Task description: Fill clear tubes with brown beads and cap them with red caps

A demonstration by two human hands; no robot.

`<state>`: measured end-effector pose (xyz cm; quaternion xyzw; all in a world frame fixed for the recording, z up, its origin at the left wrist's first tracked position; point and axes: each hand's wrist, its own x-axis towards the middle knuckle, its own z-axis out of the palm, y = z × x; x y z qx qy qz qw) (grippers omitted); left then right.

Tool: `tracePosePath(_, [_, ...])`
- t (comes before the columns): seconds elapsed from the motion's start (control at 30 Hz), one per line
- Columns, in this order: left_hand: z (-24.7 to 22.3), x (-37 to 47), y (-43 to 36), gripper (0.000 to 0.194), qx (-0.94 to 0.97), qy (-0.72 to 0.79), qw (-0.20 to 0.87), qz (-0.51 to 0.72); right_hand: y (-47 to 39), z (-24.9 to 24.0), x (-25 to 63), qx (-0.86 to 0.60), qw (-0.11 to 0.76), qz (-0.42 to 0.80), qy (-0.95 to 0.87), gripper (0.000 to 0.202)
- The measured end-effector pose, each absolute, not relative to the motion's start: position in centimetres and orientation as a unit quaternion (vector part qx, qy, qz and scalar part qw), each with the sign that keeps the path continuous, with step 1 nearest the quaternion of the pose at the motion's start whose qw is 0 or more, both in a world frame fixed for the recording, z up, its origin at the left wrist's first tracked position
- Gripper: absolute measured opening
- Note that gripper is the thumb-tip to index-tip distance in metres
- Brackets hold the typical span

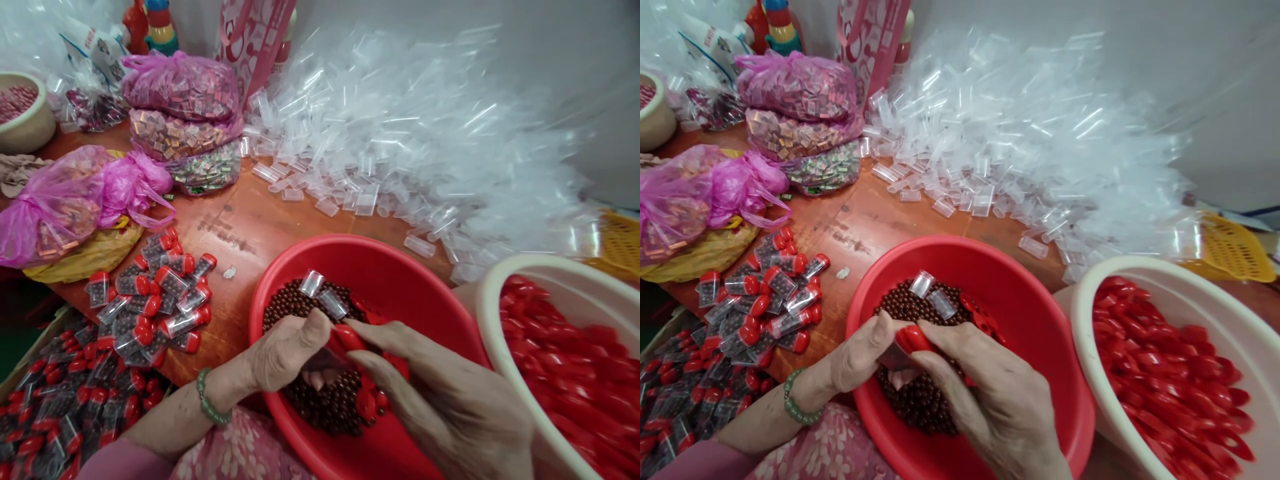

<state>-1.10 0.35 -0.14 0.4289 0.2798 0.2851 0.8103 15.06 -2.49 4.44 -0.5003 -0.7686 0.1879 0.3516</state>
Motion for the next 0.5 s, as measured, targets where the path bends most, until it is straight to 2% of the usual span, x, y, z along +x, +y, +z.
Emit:
tracePosePath(0.1, [-1.0, -0.7, 0.2, 0.087, 0.388, 0.274, 0.824, 0.31, -1.9, 4.7, 14.5, -0.444, 0.284, 0.099, -0.844, 0.021])
tracePosePath(0.23, [-1.6, -0.3, 0.2, 0.092, 0.327, 0.292, 0.841, 0.316, -1.7, 4.1, 13.8, -0.437, 0.205, -0.032, -0.875, 0.056])
tracePosePath(0.27, [-1.5, -0.3, 0.2, 0.092, 0.313, 0.296, 0.846, 0.314, -1.6, 3.9, 13.5, -0.439, 0.189, -0.06, -0.877, 0.06])
tracePosePath(0.37, [-1.1, -0.1, 0.4, 0.084, 0.265, 0.308, 0.86, 0.308, -1.5, 3.4, 13.1, -0.435, 0.161, -0.112, -0.879, 0.06])
tracePosePath(0.5, [-1.1, 0.1, 0.6, 0.079, 0.228, 0.312, 0.869, 0.309, -1.1, 3.0, 13.0, -0.434, 0.147, -0.116, -0.881, 0.053])
